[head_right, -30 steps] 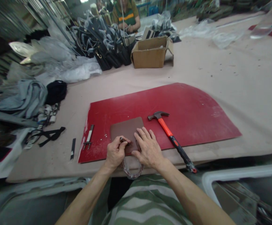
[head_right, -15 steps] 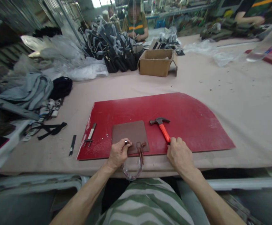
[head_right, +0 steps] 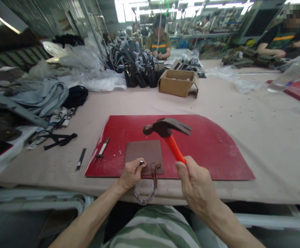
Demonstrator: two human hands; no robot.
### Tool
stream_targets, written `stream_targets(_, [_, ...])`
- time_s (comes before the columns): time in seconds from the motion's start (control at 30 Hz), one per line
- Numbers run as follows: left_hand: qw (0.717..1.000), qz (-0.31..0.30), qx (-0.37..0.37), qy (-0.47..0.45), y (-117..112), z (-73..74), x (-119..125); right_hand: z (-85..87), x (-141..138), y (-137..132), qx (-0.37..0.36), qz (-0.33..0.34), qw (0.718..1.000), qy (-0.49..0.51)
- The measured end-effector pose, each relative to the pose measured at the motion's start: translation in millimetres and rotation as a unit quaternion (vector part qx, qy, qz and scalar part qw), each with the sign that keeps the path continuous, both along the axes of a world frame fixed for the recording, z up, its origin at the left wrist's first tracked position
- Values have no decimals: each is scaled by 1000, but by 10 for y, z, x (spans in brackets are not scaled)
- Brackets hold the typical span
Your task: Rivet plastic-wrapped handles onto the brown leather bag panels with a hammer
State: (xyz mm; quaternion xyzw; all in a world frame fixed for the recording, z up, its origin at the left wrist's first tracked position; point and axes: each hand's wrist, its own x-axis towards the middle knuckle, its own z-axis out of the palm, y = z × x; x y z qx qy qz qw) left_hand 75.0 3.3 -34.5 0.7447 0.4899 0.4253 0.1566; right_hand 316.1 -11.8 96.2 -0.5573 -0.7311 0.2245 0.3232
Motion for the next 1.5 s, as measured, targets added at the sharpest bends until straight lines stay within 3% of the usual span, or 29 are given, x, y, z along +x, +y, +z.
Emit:
stream_targets(0.07, [1000,-3,7,-1,-1,-14,-1,44,-2,-59,108,51,986,-113])
stream_targets(0.17, [1000,-4,15,2,-4,-26,-5,147,-3,-98,157,117,957,-215])
stream_targets(0.23, [1000,-2,9,4,-5,-25,-8,254,-23,-113,168,103,959,-205])
stream_targets(0.3, [1000,-2,4,1,-5,-19,-10,321,-49,-130,203,37,968,-143])
stream_targets(0.37, [1000,-4,6,-2,-3,-12,-9,294,-57,-145,239,9,964,-119])
stream_targets(0.4, [1000,-6,11,-2,-1,-10,-8,247,-48,-148,245,26,959,-137])
stream_targets(0.5, [1000,-9,20,2,-1,-13,-5,74,14,-140,208,125,939,-243])
stream_targets(0.67, [1000,0,8,0,-7,-32,-8,-31,35,-150,185,87,957,-207])
stream_targets(0.83, [1000,1,-4,-11,-8,-10,-8,-49,40,-100,66,116,965,-226])
stream_targets(0.97, [1000,-4,-6,-11,-10,16,-4,-281,243,161,-67,51,990,-115])
stream_targets(1.07, [1000,-6,-15,-3,-10,29,-11,-544,403,405,-131,-4,982,-139])
stream_targets(1.13, [1000,-9,-21,-5,-10,33,-22,-669,419,502,-91,-58,968,-224])
stream_targets(1.2, [1000,-10,-26,-11,-16,33,-32,-734,322,509,12,-75,955,-285])
stream_targets(1.3, [999,-10,-39,-19,-33,29,-24,-807,-14,382,130,-5,959,-250])
stream_targets(1.4, [996,-13,-75,-39,-33,42,13,-967,-403,200,108,97,967,-209])
stream_targets(1.5, [971,45,-144,-186,38,108,-3,-1154,-626,74,74,107,968,-214])
